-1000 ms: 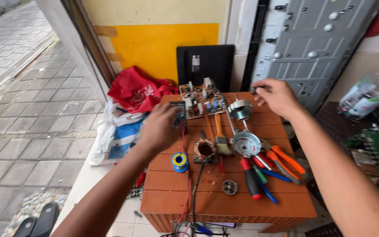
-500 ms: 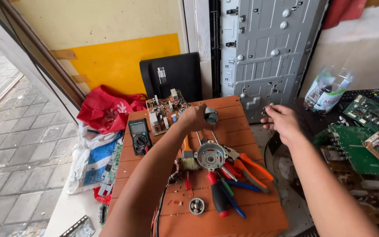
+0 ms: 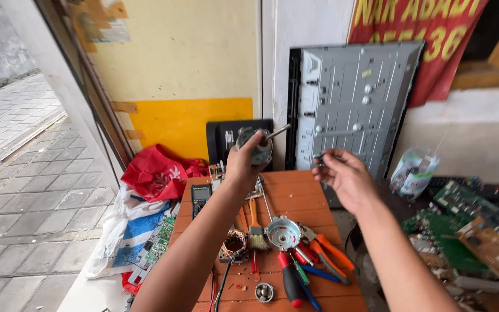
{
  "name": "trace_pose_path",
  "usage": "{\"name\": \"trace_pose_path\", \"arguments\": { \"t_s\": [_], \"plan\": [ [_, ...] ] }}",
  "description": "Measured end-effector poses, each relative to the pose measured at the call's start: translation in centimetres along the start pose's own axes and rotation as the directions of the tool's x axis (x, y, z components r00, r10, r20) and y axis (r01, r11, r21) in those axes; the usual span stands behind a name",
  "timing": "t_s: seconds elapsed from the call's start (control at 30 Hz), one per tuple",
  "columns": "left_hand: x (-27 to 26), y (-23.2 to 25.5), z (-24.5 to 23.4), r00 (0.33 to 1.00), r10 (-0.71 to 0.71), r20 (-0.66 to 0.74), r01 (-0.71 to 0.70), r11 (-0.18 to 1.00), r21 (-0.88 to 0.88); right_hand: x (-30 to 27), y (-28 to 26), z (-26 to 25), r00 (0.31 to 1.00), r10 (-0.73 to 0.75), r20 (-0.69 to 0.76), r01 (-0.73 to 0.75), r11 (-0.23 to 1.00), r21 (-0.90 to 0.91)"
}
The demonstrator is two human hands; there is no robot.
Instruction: The person disassembles a small electric motor, removes the rotor, and uses a screwdriver to work on the stator assembly. They then reassemble the motor components and test the rotor's movement.
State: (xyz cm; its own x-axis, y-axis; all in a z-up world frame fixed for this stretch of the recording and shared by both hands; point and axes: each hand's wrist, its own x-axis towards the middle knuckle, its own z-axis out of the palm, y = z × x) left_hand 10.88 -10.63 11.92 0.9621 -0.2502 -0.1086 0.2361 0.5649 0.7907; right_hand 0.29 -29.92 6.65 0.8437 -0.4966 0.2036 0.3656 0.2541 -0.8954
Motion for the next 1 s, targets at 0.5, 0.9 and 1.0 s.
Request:
{"name": "trace_pose_path", "arguments": {
  "t_s": [0.5, 0.9, 1.0],
  "plan": [
    [-8.2, 5.2, -7.2, 0.908, 0.348, -0.234, -0.306, 0.931, 0.199, -8.0, -4.7, 15.5, 0.847, -0.523, 0.094, 0.531, 0.832, -0.157],
    [-6.9, 5.0, -8.6, 0.887, 0.394, -0.241, -0.347, 0.913, 0.215, -8.6, -3.7, 17.4, 0.777, -0.612, 0.146, 0.627, 0.773, -0.093],
    [-6.6, 4.6, -8.4, 0.886, 0.395, -0.244, -0.340, 0.909, 0.240, -8.5, -3.8, 17.1, 0.789, -0.586, 0.182, 0.612, 0.774, -0.159]
  ]
}}
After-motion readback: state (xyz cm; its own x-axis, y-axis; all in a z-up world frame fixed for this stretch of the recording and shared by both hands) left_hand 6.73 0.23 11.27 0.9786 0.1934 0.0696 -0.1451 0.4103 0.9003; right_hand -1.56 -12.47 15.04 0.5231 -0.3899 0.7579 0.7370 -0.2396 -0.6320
